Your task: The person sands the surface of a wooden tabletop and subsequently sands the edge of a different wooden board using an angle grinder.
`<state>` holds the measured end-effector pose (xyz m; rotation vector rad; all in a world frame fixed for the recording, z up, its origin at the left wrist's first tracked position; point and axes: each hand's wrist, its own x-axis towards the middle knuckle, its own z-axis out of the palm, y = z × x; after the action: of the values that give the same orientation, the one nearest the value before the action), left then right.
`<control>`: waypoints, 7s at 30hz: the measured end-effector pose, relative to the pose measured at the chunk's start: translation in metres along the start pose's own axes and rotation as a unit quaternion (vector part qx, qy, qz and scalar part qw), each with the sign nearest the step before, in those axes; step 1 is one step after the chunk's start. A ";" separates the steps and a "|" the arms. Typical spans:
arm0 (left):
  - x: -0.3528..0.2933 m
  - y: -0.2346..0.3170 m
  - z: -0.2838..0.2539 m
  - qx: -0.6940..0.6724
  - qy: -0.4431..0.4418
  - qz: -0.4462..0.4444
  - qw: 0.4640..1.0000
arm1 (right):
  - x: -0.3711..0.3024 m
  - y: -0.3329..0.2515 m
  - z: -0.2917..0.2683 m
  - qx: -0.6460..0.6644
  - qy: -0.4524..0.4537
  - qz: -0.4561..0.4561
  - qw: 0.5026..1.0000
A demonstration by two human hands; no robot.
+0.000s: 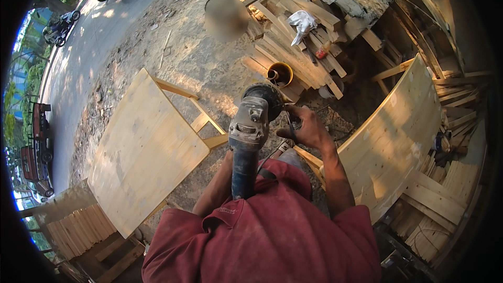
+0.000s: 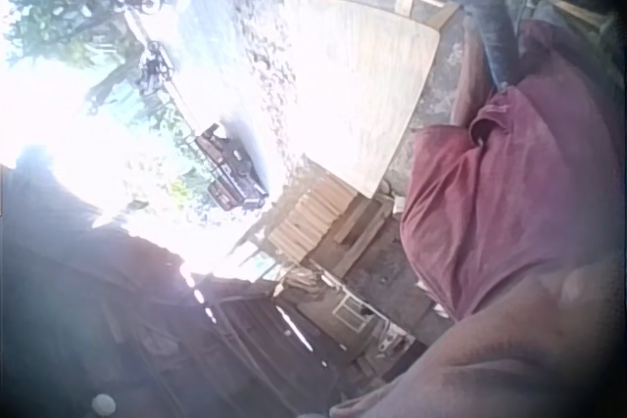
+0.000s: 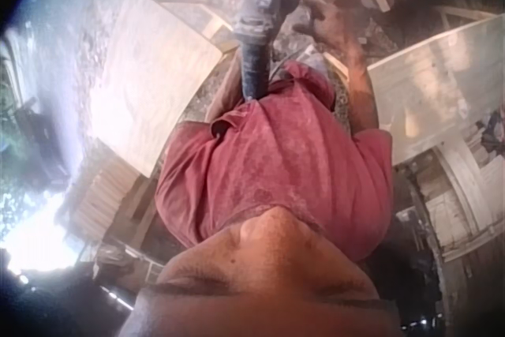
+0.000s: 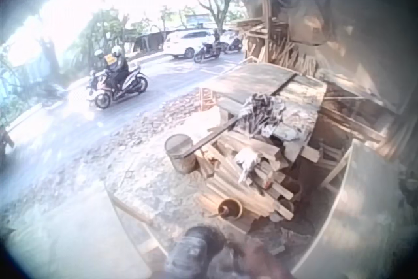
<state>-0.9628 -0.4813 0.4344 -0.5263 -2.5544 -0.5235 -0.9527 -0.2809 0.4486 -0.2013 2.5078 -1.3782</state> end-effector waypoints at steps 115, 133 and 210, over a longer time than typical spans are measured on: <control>0.012 0.001 -0.028 -0.051 -0.034 -0.041 0.997 | 0.006 -0.012 0.010 0.028 0.037 -0.061 0.997; 0.005 0.001 -0.025 -0.057 0.014 -0.017 0.998 | 0.001 -0.006 -0.001 -0.031 -0.001 0.011 0.999; -0.003 -0.013 -0.020 -0.078 -0.031 -0.036 0.996 | 0.009 -0.032 -0.010 -0.061 0.006 -0.058 0.996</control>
<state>-0.9584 -0.5026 0.4457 -0.5137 -2.6139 -0.7469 -0.9642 -0.2922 0.4792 -0.3682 2.6306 -1.2705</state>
